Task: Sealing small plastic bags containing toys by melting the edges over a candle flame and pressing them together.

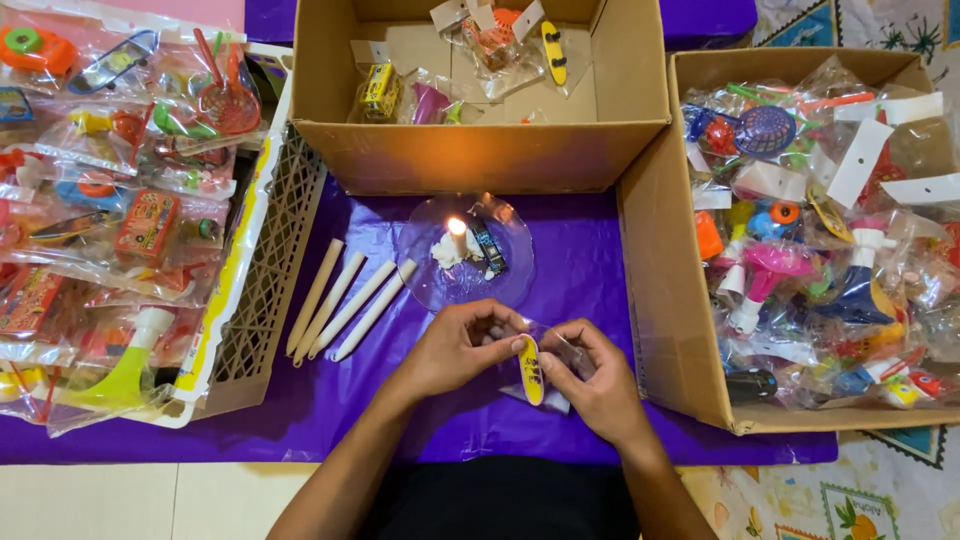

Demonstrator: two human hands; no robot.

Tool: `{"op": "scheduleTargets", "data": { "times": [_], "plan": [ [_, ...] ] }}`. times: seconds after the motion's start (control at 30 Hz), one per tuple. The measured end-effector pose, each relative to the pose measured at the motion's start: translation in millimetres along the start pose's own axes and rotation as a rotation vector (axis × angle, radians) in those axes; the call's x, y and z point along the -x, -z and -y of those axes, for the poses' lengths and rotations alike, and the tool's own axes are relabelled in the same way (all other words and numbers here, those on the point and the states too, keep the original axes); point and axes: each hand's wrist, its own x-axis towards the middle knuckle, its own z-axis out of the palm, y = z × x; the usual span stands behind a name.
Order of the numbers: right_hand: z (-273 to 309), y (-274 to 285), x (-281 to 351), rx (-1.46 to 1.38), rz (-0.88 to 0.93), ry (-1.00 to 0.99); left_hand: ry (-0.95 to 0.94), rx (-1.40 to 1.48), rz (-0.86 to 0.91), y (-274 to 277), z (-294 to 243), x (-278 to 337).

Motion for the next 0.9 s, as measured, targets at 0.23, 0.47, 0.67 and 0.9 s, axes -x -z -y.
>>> {"op": "scheduleTargets", "data": {
  "times": [0.23, 0.47, 0.67, 0.9],
  "plan": [
    [-6, -3, -6, 0.041, -0.052, 0.073, -0.162, -0.106, -0.037, -5, 6, -4],
    [-22, -3, -2, -0.07, -0.062, 0.097, -0.119, -0.093, -0.014, -8, 0, -2],
    [-18, 0, -5, -0.025, -0.079, 0.11, -0.048, 0.006, 0.007, -13, 6, -2],
    [-20, 4, -9, 0.022, -0.105, 0.069, 0.076, -0.043, 0.013, -9, 11, 5]
  ]
}}
